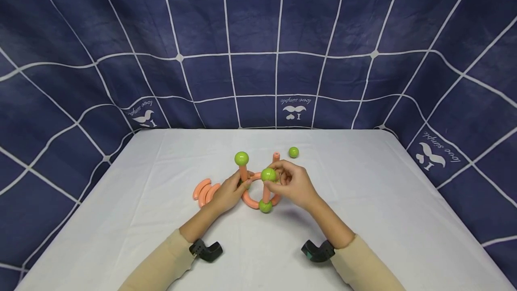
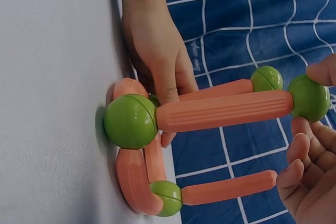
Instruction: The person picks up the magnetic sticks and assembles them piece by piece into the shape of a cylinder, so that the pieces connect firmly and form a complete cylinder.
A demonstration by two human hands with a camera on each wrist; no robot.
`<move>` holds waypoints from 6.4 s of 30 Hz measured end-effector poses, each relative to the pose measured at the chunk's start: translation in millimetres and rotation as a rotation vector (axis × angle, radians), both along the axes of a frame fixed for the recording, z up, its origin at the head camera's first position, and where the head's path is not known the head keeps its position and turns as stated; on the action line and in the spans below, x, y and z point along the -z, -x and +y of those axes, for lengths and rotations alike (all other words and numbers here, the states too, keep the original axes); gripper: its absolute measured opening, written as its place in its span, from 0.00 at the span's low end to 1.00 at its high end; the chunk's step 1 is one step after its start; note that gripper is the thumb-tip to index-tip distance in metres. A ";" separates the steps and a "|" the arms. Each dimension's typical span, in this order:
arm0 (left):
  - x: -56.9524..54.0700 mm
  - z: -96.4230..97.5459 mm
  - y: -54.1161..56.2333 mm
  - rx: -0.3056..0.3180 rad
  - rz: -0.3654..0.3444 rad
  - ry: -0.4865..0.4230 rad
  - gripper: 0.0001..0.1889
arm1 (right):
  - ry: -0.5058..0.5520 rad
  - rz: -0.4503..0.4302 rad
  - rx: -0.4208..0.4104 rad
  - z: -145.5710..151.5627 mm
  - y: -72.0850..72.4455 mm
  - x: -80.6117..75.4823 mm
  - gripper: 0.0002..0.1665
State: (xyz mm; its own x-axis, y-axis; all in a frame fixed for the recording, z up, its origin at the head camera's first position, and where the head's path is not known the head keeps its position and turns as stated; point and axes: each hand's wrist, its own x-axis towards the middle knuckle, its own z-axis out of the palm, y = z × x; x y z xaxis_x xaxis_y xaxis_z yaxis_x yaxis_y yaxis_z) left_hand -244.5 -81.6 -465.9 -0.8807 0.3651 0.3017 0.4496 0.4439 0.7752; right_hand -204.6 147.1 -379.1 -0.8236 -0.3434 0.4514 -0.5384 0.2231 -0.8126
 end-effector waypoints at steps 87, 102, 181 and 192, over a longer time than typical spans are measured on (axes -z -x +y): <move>-11.6 5.0 22.9 -0.008 0.004 0.075 0.07 | -0.240 0.227 0.161 -53.2 -18.6 81.5 0.16; -8.3 5.1 21.4 -0.039 0.013 0.047 0.07 | -0.233 0.252 0.160 -53.3 -18.3 81.6 0.17; -48.9 -57.4 -40.3 -0.256 -0.139 0.384 0.12 | -0.200 0.224 0.138 -52.2 -16.8 88.9 0.15; -75.5 -43.8 -31.6 -0.258 -0.194 0.162 0.14 | -0.206 0.216 0.142 -53.3 -15.7 87.7 0.16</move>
State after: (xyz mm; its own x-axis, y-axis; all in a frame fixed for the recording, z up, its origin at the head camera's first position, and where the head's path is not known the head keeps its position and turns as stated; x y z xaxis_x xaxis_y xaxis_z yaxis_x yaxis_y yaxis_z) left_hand -212.9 -125.4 -390.4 -0.9854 0.1523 0.0758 0.1575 0.6480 0.7452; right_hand -188.8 93.7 -466.8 -0.7625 -0.3343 0.5539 -0.6452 0.4563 -0.6128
